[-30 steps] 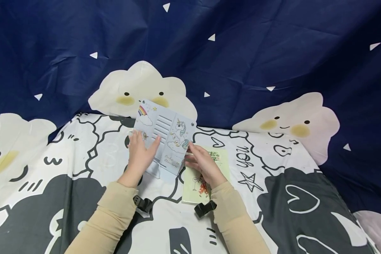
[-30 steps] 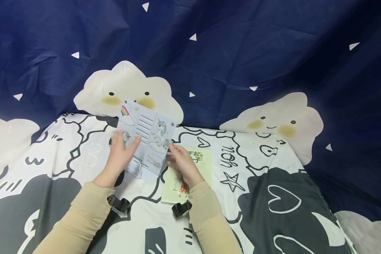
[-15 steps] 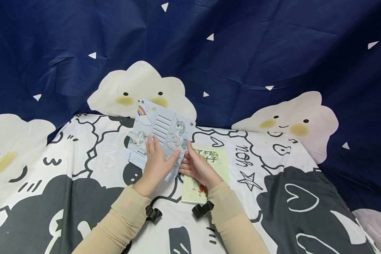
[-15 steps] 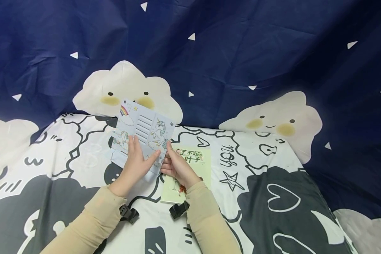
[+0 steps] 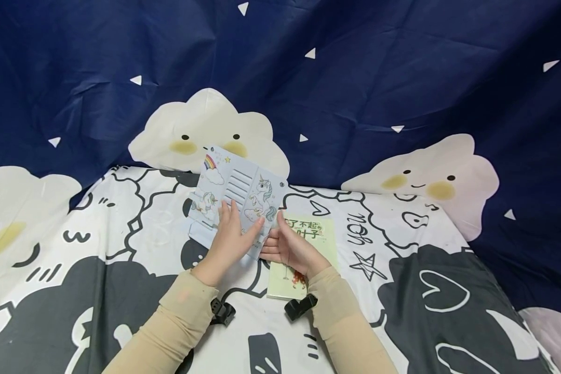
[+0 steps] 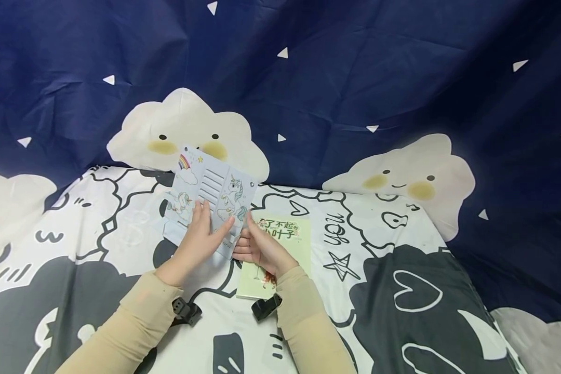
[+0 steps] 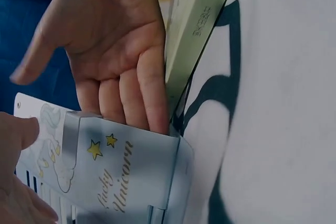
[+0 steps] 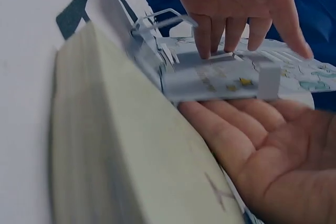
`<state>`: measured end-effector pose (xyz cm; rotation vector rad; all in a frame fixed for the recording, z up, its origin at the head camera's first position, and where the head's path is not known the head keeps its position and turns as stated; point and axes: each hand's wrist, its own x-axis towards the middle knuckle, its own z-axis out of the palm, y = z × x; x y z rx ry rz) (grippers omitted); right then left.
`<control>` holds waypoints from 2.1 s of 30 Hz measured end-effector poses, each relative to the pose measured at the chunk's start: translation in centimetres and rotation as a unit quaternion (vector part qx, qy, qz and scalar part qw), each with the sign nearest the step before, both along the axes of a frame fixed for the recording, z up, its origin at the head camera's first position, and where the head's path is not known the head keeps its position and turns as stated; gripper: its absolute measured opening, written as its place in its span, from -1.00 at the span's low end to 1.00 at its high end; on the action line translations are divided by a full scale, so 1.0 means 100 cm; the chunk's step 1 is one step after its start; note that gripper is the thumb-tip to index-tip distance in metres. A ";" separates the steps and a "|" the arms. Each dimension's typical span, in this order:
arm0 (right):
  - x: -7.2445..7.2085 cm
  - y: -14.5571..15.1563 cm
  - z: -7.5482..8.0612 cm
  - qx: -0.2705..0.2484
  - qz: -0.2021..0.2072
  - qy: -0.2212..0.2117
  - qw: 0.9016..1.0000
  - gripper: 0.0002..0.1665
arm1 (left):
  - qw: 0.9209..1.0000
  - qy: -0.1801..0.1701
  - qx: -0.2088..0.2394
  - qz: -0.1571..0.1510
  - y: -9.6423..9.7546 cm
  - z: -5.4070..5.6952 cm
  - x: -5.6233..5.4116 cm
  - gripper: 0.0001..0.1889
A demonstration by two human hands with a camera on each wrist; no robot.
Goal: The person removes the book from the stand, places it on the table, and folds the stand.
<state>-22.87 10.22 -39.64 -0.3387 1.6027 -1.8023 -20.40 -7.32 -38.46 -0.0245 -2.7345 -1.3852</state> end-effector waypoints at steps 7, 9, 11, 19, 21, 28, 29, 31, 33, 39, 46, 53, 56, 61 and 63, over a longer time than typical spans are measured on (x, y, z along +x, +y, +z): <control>0.007 -0.002 0.000 0.016 0.068 0.074 0.995 -0.10 | 1.000 -0.013 0.004 -0.024 -0.009 0.003 -0.004 0.02; 0.009 -0.005 0.000 0.025 0.088 0.098 0.991 -0.18 | 0.999 -0.013 0.003 -0.033 -0.012 0.004 -0.005 0.02; 0.012 -0.009 0.000 0.036 0.110 0.122 0.986 -0.25 | 0.999 -0.012 0.004 -0.042 -0.016 0.004 -0.006 0.03; 0.023 -0.025 0.001 0.067 0.148 0.146 0.976 -0.24 | 0.997 -0.024 0.005 -0.073 -0.027 0.006 -0.008 0.13; 0.026 -0.030 0.000 0.070 0.149 0.146 0.976 -0.18 | 0.996 -0.027 0.002 -0.088 -0.029 0.005 -0.007 0.23; 0.037 -0.046 -0.001 0.079 0.150 0.175 0.970 -0.14 | 0.992 -0.009 -0.010 -0.123 -0.029 0.001 -0.007 0.37; 0.038 -0.048 -0.001 0.082 0.148 0.175 0.970 -0.14 | 0.992 -0.002 -0.011 -0.125 -0.029 0.000 -0.008 0.33; 0.040 -0.050 0.000 0.087 0.142 0.174 0.971 -0.13 | 0.992 0.009 -0.009 -0.129 -0.030 0.000 -0.009 0.25; 0.041 -0.052 -0.001 0.086 0.136 0.174 0.972 -0.14 | 0.991 0.016 -0.011 -0.134 -0.031 0.000 -0.009 0.18; 0.044 -0.057 -0.001 0.083 0.130 0.180 0.972 -0.12 | 0.985 0.020 -0.018 -0.169 -0.044 0.003 -0.010 0.04; 0.045 -0.057 0.000 0.108 0.125 0.163 0.973 -0.10 | 0.980 0.011 -0.005 -0.196 -0.063 0.004 -0.011 -0.07; 0.039 -0.050 0.002 0.132 0.119 0.181 0.967 -0.20 | 0.982 0.066 0.025 -0.173 -0.053 0.009 -0.008 -0.14; 0.035 -0.047 0.003 0.135 0.101 0.197 0.966 -0.27 | 0.983 0.096 0.039 -0.151 -0.045 0.013 -0.007 -0.17; 0.031 -0.041 0.005 0.125 0.066 0.206 0.968 -0.32 | 0.983 0.096 0.063 -0.146 -0.040 0.016 -0.006 -0.27; 0.030 -0.039 0.006 0.120 0.055 0.206 0.970 -0.32 | 0.982 0.088 0.087 -0.143 -0.042 0.017 -0.006 -0.28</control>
